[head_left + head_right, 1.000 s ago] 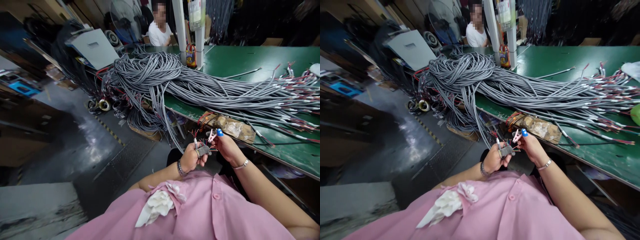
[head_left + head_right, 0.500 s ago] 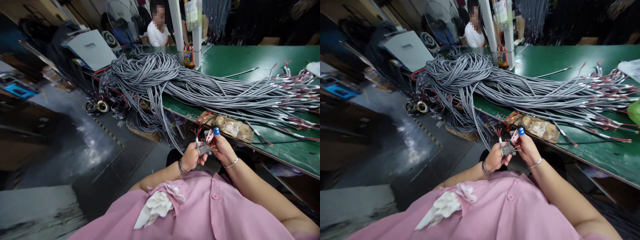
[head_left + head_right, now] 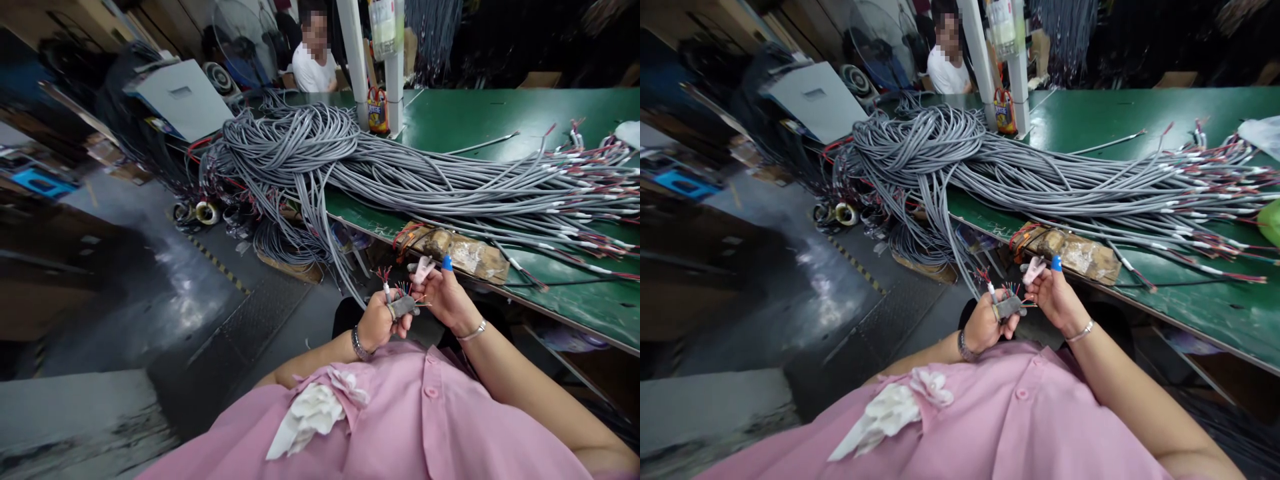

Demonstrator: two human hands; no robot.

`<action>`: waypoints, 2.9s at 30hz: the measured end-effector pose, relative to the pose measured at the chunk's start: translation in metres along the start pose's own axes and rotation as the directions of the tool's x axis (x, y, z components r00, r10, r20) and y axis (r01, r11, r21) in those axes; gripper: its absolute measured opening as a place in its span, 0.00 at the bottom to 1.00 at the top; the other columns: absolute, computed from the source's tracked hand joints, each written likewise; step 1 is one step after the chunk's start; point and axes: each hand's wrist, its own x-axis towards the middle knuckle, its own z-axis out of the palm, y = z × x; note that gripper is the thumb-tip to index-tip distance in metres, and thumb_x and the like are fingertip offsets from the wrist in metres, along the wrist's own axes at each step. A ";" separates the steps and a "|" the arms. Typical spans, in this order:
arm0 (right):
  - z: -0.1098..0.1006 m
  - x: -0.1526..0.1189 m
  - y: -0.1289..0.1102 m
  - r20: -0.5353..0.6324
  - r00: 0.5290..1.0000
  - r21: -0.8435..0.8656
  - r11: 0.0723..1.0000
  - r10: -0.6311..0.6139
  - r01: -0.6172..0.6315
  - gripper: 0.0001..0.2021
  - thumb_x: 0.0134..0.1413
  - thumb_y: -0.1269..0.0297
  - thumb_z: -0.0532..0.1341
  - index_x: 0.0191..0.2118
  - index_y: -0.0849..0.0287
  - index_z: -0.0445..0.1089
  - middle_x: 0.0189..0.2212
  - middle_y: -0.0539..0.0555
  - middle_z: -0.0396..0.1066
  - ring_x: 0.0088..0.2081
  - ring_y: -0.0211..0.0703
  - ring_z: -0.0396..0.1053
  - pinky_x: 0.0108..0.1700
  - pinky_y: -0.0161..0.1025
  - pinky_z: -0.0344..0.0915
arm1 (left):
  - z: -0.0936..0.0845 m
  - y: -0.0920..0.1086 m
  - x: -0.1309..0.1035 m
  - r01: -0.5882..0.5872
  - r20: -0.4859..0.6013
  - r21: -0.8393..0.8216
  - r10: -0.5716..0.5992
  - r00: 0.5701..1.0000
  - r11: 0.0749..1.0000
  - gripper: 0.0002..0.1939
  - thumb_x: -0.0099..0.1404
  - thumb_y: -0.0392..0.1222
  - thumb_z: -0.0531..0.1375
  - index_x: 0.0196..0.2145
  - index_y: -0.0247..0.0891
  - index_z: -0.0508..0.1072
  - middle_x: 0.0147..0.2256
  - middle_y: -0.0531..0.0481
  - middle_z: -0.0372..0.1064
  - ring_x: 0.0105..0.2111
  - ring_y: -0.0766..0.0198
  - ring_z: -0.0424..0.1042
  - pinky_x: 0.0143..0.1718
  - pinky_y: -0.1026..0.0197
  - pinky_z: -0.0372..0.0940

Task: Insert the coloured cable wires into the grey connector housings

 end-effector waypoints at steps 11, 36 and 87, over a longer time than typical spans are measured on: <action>-0.012 -0.028 0.001 0.094 0.986 -0.326 0.940 0.135 -0.098 0.12 0.52 0.56 0.65 0.30 0.59 0.67 0.24 0.48 0.65 0.25 0.34 0.62 0.31 0.35 0.62 | 0.001 -0.004 -0.002 -0.118 -0.037 0.124 0.124 0.992 0.985 0.20 0.59 0.55 0.60 0.25 0.33 0.67 0.18 0.52 0.67 0.13 0.71 0.64 0.13 0.69 0.49; 0.000 -0.037 0.007 0.060 0.984 -0.540 0.824 -0.168 0.173 0.09 0.49 0.58 0.67 0.32 0.59 0.73 0.29 0.53 0.71 0.29 0.39 0.64 0.32 0.37 0.61 | -0.006 -0.012 0.004 0.060 -0.039 -0.096 -0.064 0.997 0.994 0.17 0.54 0.52 0.62 0.25 0.32 0.69 0.18 0.48 0.69 0.13 0.66 0.67 0.12 0.68 0.52; 0.017 -0.036 0.020 -0.035 0.986 -0.451 0.883 -0.163 0.130 0.10 0.52 0.58 0.64 0.27 0.57 0.65 0.18 0.47 0.66 0.20 0.35 0.61 0.25 0.36 0.54 | 0.001 -0.021 0.002 -0.055 -0.080 -0.008 0.055 0.995 0.998 0.20 0.57 0.55 0.61 0.27 0.34 0.66 0.21 0.50 0.70 0.15 0.68 0.68 0.12 0.69 0.50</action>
